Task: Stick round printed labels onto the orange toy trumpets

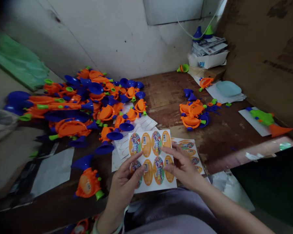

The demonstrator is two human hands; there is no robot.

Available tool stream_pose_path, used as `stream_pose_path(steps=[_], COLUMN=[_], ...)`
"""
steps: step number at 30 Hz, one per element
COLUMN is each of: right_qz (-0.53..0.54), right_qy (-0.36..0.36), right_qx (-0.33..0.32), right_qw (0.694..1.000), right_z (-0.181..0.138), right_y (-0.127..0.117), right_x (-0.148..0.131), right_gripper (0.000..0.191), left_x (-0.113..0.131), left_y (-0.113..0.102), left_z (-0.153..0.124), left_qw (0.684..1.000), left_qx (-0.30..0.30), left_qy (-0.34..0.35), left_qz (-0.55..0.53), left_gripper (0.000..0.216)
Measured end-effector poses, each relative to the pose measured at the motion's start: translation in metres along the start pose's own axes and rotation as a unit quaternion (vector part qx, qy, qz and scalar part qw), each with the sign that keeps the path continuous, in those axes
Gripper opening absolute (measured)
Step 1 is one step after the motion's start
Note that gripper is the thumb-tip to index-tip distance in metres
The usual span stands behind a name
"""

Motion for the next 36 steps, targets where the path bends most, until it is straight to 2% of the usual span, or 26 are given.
stream_pose_path(steps=[2,5,8,10,12,14,16,19,22,24,26,30,33,36], right_qz=[0.022,0.011,-0.064,-0.128,-0.18,-0.221,-0.267,-0.321,-0.294,-0.25,-0.213,-0.169,-0.146,-0.161], right_qy=[0.039,0.035,-0.057,-0.136,-0.19,-0.211,-0.211,-0.207,-0.252,-0.286,-0.289,-0.269,-0.305,-0.385], right_qx=[-0.013,0.04,0.105,0.143,0.172,0.181,0.166,0.122,0.066,0.043,0.039,0.047,0.078,0.094], right_qw=[0.999,0.999,0.991,0.972,0.95,0.935,0.926,0.916,0.92,0.924,0.932,0.947,0.938,0.904], right_z=[0.004,0.008,0.012,0.014,0.015,0.018,0.022,0.025,0.023,0.022,0.026,0.034,0.031,0.016], right_y=[0.01,0.008,-0.001,-0.007,-0.013,-0.015,-0.012,0.004,0.027,0.038,0.041,0.04,0.035,0.036], right_x=[-0.001,-0.011,-0.033,-0.049,-0.061,-0.067,-0.07,-0.08,-0.1,-0.114,-0.121,-0.12,-0.12,-0.124], right_gripper=[0.035,0.031,0.027,0.03,0.032,0.032,0.031,0.024,0.03,0.019,0.01,0.014,0.016,0.02], left_x=[0.006,0.015,0.034,0.044,0.047,0.044,0.043,0.049,0.057,0.056,0.052,0.042,0.033,0.031], left_y=[0.0,-0.007,-0.015,-0.016,-0.017,-0.016,-0.012,-0.008,-0.001,0.005,0.007,0.008,0.014,0.019], left_z=[-0.002,-0.002,-0.002,-0.002,0.0,0.002,0.003,0.0,-0.003,-0.005,-0.006,-0.01,-0.013,-0.012], left_qw=[1.0,0.998,0.981,0.971,0.98,0.992,0.997,0.998,0.997,0.997,0.997,0.998,0.996,0.98], left_qx=[-0.015,-0.005,0.028,0.047,0.06,0.062,0.053,0.042,0.02,0.0,-0.003,0.0,-0.042,-0.087], left_qy=[0.011,0.047,0.14,0.18,0.157,0.103,0.058,0.052,0.071,0.068,0.069,0.062,-0.002,-0.077], left_qz=[0.001,0.041,0.133,0.15,0.11,0.042,0.008,0.023,0.038,0.038,0.025,-0.007,-0.077,-0.162], left_gripper=[0.053,0.057,0.034,0.02,0.009,0.004,0.008,0.01,0.012,0.011,0.013,0.021,0.034,0.049])
Point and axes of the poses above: each hand's wrist, its own z-axis towards the middle knuckle, its own y-axis out of the palm, x = y × z, the point moved 9 cm from there along z, towards the middle knuckle, and after that the axes turned 3 degrees about x, right-handed, at the moved point
